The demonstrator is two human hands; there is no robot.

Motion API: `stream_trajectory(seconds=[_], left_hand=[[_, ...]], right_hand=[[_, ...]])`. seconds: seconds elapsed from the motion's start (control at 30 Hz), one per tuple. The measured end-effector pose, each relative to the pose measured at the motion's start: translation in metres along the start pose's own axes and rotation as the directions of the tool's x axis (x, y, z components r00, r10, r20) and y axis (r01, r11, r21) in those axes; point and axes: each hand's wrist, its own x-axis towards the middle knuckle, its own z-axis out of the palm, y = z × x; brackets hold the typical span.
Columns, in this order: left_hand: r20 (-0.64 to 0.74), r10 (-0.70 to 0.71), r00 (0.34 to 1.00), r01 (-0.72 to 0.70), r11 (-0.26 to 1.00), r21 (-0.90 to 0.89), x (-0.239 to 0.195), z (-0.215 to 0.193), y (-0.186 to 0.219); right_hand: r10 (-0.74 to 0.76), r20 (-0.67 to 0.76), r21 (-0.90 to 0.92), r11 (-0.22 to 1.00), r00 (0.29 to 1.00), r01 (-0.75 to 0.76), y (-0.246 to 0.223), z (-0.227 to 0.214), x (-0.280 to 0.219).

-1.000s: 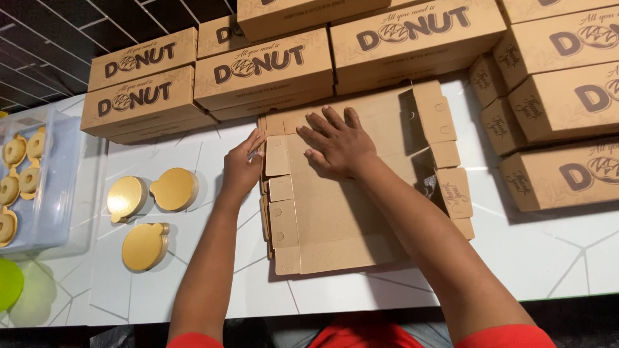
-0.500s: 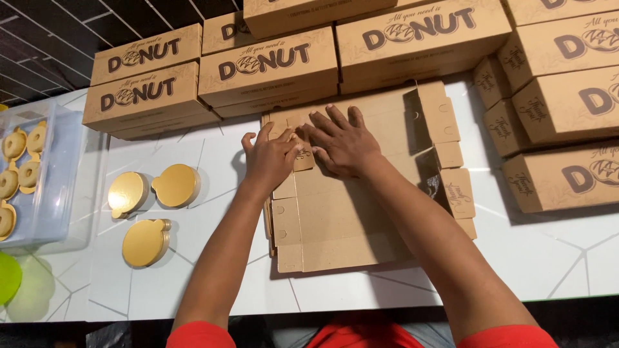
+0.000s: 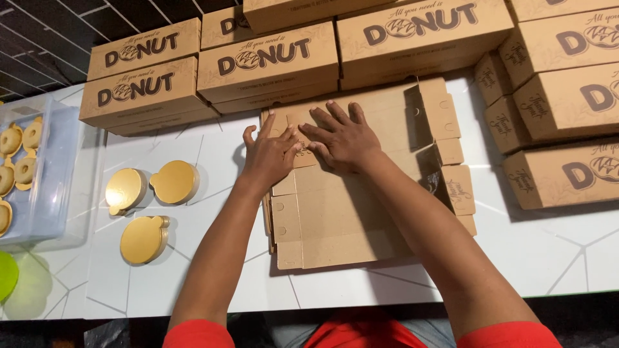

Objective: The person assembles a flat cardboard donut box by folding the side flaps and tucking the tabs into slots to form a three-dimensional container. The person then folds the top flaps inward to close the box.

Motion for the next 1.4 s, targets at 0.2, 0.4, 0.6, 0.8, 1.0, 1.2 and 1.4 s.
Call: stream_trajectory(seconds=[0.2,0.4,0.6,0.8,1.0,1.2,1.4], left_hand=[[0.116,-0.025,0.993,0.026,1.000,-0.009,-0.001,-0.010,-0.007],[0.043,0.017,0.999,-0.016,0.999,-0.031,0.010,0.004,-0.028],[0.214,0.020,0.977,-0.004,0.997,-0.072,-0.005,-0.004,-0.021],[0.214,0.022,0.976,-0.021,1.000,-0.008,0.021,-0.005,-0.027],[0.343,-0.019,0.939,0.052,0.995,-0.089,-0.018,-0.025,-0.001],[0.313,-0.046,0.949,0.092,0.986,-0.137,-0.069,-0.012,-0.028],[0.224,-0.129,0.966,0.192,0.940,-0.283,-0.078,-0.022,-0.033]], right_hand=[[0.004,0.023,0.025,1.000,1.000,-0.005,-0.001,-0.003,-0.001],[0.008,-0.009,0.050,0.999,1.000,-0.008,-0.004,-0.004,0.000],[0.005,0.012,0.079,0.997,1.000,-0.006,-0.001,-0.002,-0.001],[0.001,-0.040,0.060,0.998,0.999,0.001,-0.003,0.002,0.000],[0.008,0.002,0.057,0.998,1.000,-0.009,0.000,0.003,0.000],[0.000,-0.021,0.068,0.998,1.000,0.001,0.000,0.003,0.001],[-0.002,0.000,0.052,0.999,1.000,0.002,-0.003,-0.004,0.001]])
